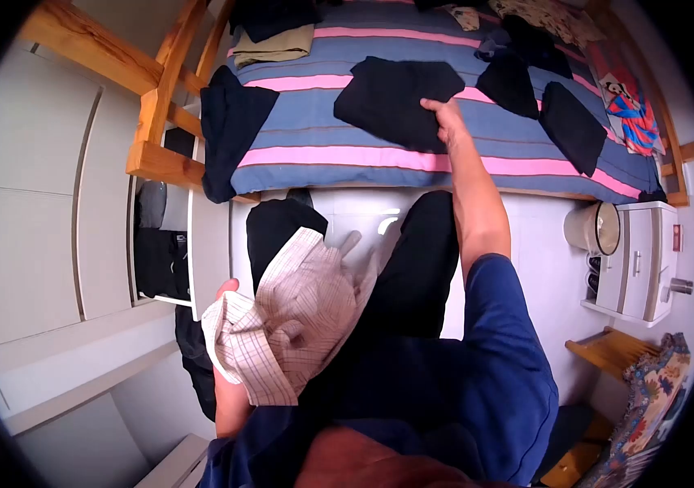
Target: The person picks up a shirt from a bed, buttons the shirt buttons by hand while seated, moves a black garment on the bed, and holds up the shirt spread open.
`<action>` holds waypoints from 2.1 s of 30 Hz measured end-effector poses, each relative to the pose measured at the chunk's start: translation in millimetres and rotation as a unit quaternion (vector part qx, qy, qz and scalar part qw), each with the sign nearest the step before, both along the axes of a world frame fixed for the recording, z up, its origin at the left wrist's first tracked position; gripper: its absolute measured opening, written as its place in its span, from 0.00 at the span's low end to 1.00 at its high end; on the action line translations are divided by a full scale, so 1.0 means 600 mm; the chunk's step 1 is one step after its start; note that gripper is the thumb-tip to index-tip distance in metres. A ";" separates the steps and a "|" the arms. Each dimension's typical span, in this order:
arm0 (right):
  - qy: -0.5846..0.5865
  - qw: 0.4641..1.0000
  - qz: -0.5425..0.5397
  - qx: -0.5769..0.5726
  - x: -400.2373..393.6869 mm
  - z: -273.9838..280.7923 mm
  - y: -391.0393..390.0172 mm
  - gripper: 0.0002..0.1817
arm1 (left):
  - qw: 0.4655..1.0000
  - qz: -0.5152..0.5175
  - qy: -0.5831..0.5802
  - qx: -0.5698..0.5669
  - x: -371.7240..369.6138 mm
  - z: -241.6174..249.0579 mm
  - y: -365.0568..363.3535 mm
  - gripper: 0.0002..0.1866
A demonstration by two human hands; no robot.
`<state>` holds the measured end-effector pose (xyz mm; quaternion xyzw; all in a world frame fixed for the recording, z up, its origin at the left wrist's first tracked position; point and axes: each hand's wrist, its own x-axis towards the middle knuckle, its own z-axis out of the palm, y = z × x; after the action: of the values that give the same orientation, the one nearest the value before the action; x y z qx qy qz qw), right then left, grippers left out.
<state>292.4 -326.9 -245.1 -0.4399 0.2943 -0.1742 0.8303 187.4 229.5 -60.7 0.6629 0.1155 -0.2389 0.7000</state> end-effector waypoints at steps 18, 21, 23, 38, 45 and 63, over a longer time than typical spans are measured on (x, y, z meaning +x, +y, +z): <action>-0.409 0.900 0.152 0.013 -0.196 0.397 0.142 0.30 | 0.860 0.037 0.295 -0.414 0.042 -0.070 0.062 0.23; -0.388 0.914 0.117 -0.025 -0.204 0.416 0.180 0.32 | 0.952 0.035 0.154 -0.264 0.039 -0.072 0.073 0.19; -0.359 0.925 0.117 -0.039 -0.209 0.418 0.191 0.32 | 0.999 0.031 -0.011 -0.039 0.029 -0.056 0.061 0.18; -0.129 0.955 -0.043 -0.262 -0.285 0.375 -0.024 0.30 | 0.779 -0.104 -0.344 0.514 0.092 -0.155 0.132 0.15; 0.016 0.935 -0.242 -0.259 -0.478 0.387 -0.340 0.36 | 0.870 -0.036 -0.336 0.359 0.082 -0.124 0.084 0.18; -0.145 0.879 0.333 -0.308 -0.327 0.339 0.311 0.42 | 0.884 -0.210 -0.172 -0.380 0.109 0.079 -0.156 0.39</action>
<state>96.3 -140.1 -41.7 -0.7150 -0.0621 -0.0308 0.6957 252.7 136.0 -13.3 0.3856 -0.2482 -0.2887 0.8405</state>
